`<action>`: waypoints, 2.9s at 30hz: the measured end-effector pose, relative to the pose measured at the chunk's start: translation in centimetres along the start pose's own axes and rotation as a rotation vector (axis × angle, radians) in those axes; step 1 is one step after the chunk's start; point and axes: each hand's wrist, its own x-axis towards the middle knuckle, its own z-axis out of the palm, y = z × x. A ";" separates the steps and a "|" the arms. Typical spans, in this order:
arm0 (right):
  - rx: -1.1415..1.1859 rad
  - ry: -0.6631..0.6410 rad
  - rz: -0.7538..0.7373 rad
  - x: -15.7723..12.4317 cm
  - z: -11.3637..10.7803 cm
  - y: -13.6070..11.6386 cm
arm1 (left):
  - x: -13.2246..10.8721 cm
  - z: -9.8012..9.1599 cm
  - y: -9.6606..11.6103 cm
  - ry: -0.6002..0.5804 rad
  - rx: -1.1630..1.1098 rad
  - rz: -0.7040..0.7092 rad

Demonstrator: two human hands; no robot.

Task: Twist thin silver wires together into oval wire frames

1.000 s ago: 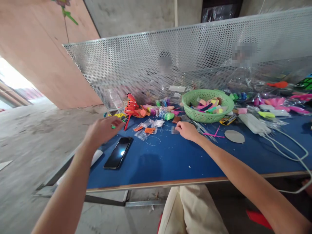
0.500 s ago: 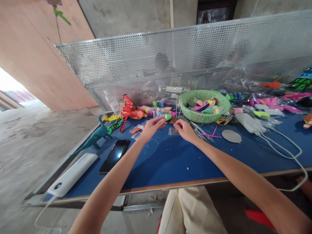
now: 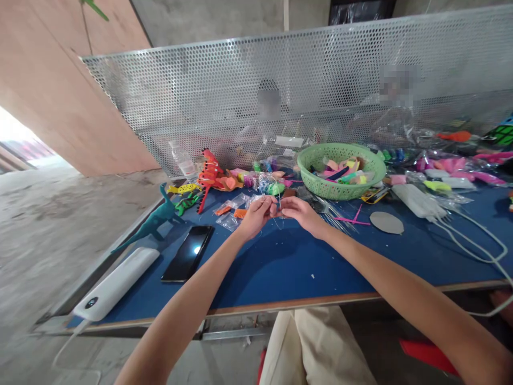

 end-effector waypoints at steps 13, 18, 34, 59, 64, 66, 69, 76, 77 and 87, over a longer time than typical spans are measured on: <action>0.356 -0.181 0.047 -0.2 -0.4 -1.7 | -0.6 1.4 -0.4 0.011 -0.032 -0.058; 0.399 -0.104 0.069 -0.2 -0.5 -1.9 | -0.8 1.3 0.7 -0.005 -0.099 -0.063; 0.530 -0.110 0.038 0.4 -1.8 -0.9 | -1.0 1.1 1.9 -0.002 -0.254 -0.151; 0.736 0.049 0.028 0.8 -2.2 -0.8 | -0.7 0.7 0.1 0.006 -0.004 -0.073; 0.753 0.008 0.146 0.8 -1.5 -0.5 | -0.6 0.8 -0.1 0.055 -0.034 -0.033; 0.740 -0.012 0.179 0.8 -1.3 -0.2 | -0.6 0.8 0.0 0.085 -0.082 -0.016; 0.627 -0.019 0.120 0.7 -1.1 0.1 | -0.5 0.5 0.3 0.119 -0.143 -0.009; 0.508 0.005 0.032 0.4 -0.9 -0.2 | -0.8 0.6 0.8 0.081 -0.160 -0.089; 0.525 0.000 0.037 0.4 -0.9 -0.3 | -0.8 0.7 0.8 0.066 -0.166 -0.089; 0.538 -0.014 -0.036 0.3 -1.2 -0.7 | -0.7 0.1 1.4 0.074 -0.175 -0.065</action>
